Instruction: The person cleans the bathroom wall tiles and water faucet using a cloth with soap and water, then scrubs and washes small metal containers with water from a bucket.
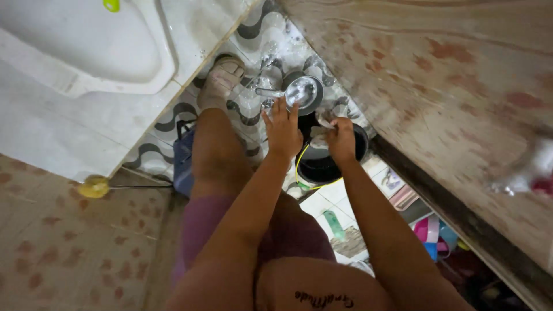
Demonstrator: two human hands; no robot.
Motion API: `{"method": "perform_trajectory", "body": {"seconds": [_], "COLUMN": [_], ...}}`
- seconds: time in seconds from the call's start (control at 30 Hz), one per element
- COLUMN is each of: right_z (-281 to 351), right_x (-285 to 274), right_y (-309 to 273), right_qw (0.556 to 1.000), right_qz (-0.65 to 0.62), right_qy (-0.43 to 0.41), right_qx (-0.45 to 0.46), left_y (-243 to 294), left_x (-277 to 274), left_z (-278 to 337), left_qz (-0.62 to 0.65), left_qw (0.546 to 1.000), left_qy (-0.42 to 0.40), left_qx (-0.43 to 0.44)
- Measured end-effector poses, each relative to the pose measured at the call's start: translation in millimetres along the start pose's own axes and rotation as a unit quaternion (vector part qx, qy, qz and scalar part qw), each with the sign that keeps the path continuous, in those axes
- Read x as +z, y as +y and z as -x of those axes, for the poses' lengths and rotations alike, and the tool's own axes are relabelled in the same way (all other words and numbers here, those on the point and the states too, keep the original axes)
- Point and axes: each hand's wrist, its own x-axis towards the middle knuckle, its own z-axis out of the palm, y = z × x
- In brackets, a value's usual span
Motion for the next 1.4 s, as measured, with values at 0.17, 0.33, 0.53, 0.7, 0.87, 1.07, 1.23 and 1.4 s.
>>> {"method": "perform_trajectory", "body": {"seconds": [0.17, 0.33, 0.53, 0.7, 0.87, 1.07, 1.23, 1.4], "right_z": [-25, -51, -83, -122, -158, -202, -232, -244], "right_x": [98, 182, 265, 311, 358, 397, 390, 403], "right_y": [79, 156, 221, 246, 260, 211, 124, 131], "right_qw": [0.999, 0.998, 0.979, 0.947, 0.98, 0.986, 0.991, 0.929], "right_qz": [-0.008, 0.022, -0.011, -0.025, 0.027, -0.087, -0.004, 0.28], "right_qy": [-0.024, -0.011, 0.017, -0.038, -0.016, 0.074, 0.03, -0.173], "right_qx": [0.047, 0.06, 0.201, 0.318, 0.195, 0.118, 0.132, 0.169], "left_y": [-49, -113, -150, -194, -227, -248, -253, -227], "left_x": [74, 166, 226, 262, 242, 186, 150, 131], "left_z": [-56, -116, -170, -210, -243, -278, -295, -283], "left_qz": [-0.048, -0.119, -0.223, -0.205, -0.232, -0.3, -0.323, -0.191], "left_qw": [0.989, 0.979, 0.947, 0.942, 0.928, 0.922, 0.923, 0.958], "left_qy": [-0.127, -0.16, -0.231, -0.264, -0.279, -0.216, -0.152, -0.135], "left_qx": [-0.053, -0.05, 0.019, 0.039, 0.085, 0.114, 0.144, 0.165]}}
